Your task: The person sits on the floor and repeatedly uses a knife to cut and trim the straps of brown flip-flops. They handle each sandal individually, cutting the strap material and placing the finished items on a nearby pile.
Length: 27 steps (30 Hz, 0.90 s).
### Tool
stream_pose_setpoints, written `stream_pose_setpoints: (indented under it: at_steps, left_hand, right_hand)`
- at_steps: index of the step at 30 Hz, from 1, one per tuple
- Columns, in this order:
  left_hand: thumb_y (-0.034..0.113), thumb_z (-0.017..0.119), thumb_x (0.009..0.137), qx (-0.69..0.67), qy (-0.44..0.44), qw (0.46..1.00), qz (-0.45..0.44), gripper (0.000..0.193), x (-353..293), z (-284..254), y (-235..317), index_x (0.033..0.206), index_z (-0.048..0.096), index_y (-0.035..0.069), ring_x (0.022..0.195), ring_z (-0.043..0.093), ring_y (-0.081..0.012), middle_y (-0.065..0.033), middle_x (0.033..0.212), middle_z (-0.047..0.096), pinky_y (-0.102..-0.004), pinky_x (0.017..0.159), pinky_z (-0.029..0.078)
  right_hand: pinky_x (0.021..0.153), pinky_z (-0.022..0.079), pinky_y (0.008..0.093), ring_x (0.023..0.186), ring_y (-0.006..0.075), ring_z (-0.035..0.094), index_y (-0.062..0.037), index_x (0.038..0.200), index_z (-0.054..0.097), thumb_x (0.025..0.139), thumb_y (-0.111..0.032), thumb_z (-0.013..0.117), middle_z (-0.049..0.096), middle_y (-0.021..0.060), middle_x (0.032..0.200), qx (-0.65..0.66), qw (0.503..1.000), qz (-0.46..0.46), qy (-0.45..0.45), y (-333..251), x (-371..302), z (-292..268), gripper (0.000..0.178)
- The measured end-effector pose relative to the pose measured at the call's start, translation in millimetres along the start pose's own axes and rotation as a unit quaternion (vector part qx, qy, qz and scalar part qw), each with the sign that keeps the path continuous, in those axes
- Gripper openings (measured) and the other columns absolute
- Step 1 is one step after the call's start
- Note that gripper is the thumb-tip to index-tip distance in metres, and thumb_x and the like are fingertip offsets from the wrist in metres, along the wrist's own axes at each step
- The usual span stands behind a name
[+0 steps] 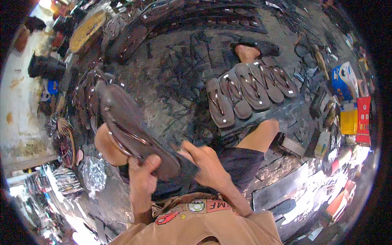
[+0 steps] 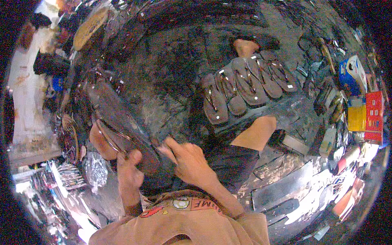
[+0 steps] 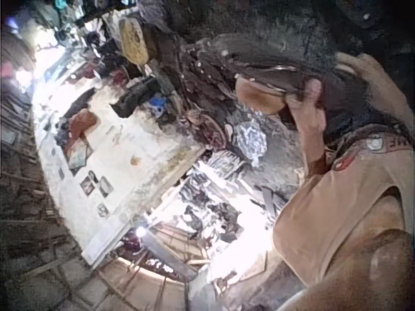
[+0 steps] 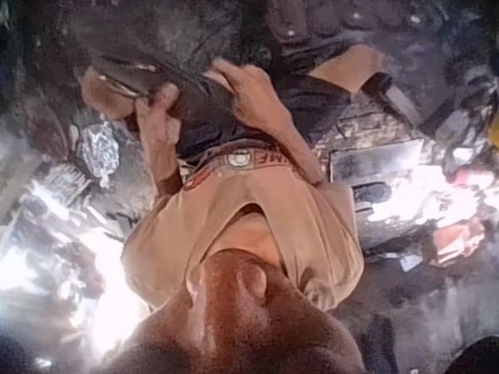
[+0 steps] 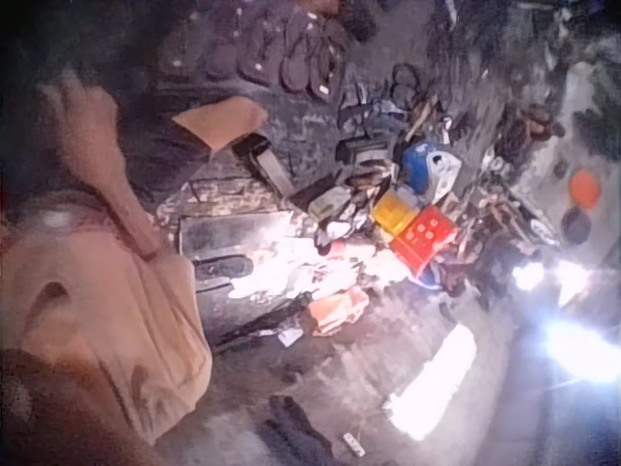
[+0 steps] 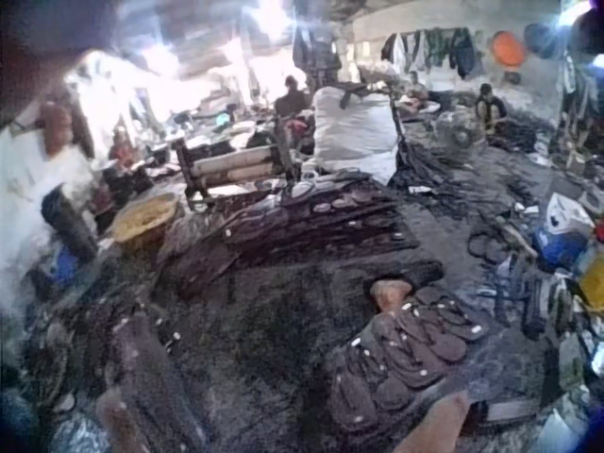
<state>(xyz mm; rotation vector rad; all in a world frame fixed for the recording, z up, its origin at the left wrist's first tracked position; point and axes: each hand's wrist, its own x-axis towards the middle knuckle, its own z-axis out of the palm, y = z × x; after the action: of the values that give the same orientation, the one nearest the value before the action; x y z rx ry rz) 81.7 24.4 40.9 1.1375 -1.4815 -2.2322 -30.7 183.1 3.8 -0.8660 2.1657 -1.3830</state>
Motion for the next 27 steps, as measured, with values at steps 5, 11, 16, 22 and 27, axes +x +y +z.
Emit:
stream_pose_setpoints:
  at_steps: [5,11,16,22,27]
  left_hand:
    - [0.015,0.072,0.085,0.079,0.064,0.973,0.208,0.057,49.9,19.4,40.5,0.136,0.049,0.004,0.119,0.059,-0.0304,-0.014,0.127,0.062,-0.0483,0.1,0.05]
    - [0.02,0.074,0.078,0.569,-0.105,0.689,0.437,0.044,192.2,48.8,-78.2,0.12,0.066,0.009,0.127,0.052,-0.0359,-0.0124,0.131,0.062,-0.0504,0.108,0.04]
    - [0.039,0.087,0.078,0.058,-0.067,0.994,-0.068,0.082,172.1,172.5,-232.2,0.14,0.05,0.001,0.122,0.057,-0.0254,-0.0112,0.132,0.062,-0.0413,0.108,0.042]
    - [0.044,0.088,0.074,0.21,-0.062,0.975,-0.043,0.085,189.2,164.9,-126.7,0.13,0.054,-0.009,0.101,0.066,-0.0276,-0.02,0.118,0.066,-0.0426,0.09,0.053]
    - [0.032,0.084,0.081,0.133,-0.084,0.987,-0.035,0.062,189.6,148.2,-40.3,0.125,0.062,-0.006,0.102,0.065,-0.0216,-0.0124,0.115,0.069,-0.0378,0.092,0.051]
  right_hand:
    - [0.058,0.047,0.0476,0.069,0.0393,0.066,-0.0065,0.101,0.06,0.096,-0.022,0.063,0.065,0.0194,0.076,0.077,0.973,0.087,0.198,27.1,-5.6,-26.3,0.016]
    - [0.05,0.042,0.028,0.057,0.0101,0.048,-0.0055,0.115,0.061,0.103,-0.026,0.056,0.055,0.0004,0.069,0.066,0.899,0.134,0.413,87.6,-103.8,-65.1,0.024]
    - [0.045,0.037,0.0215,0.056,0.0057,0.046,-0.0056,0.111,0.053,0.108,-0.033,0.047,0.05,-0.0017,0.071,0.321,0.815,0.193,0.442,88.1,-106.7,-46.0,0.028]
    - [0.053,0.043,0.0305,0.057,0.014,0.052,-0.0046,0.119,0.058,0.101,-0.03,0.058,0.059,0.007,0.076,0.137,0.881,0.263,0.369,64.6,-107.5,-35.1,0.031]
    - [0.058,0.047,0.0406,0.061,0.0293,0.064,-0.0016,0.097,0.057,0.099,-0.029,0.062,0.063,0.0188,0.072,0.12,0.931,0.288,0.19,37.3,-92.5,-23.1,0.028]
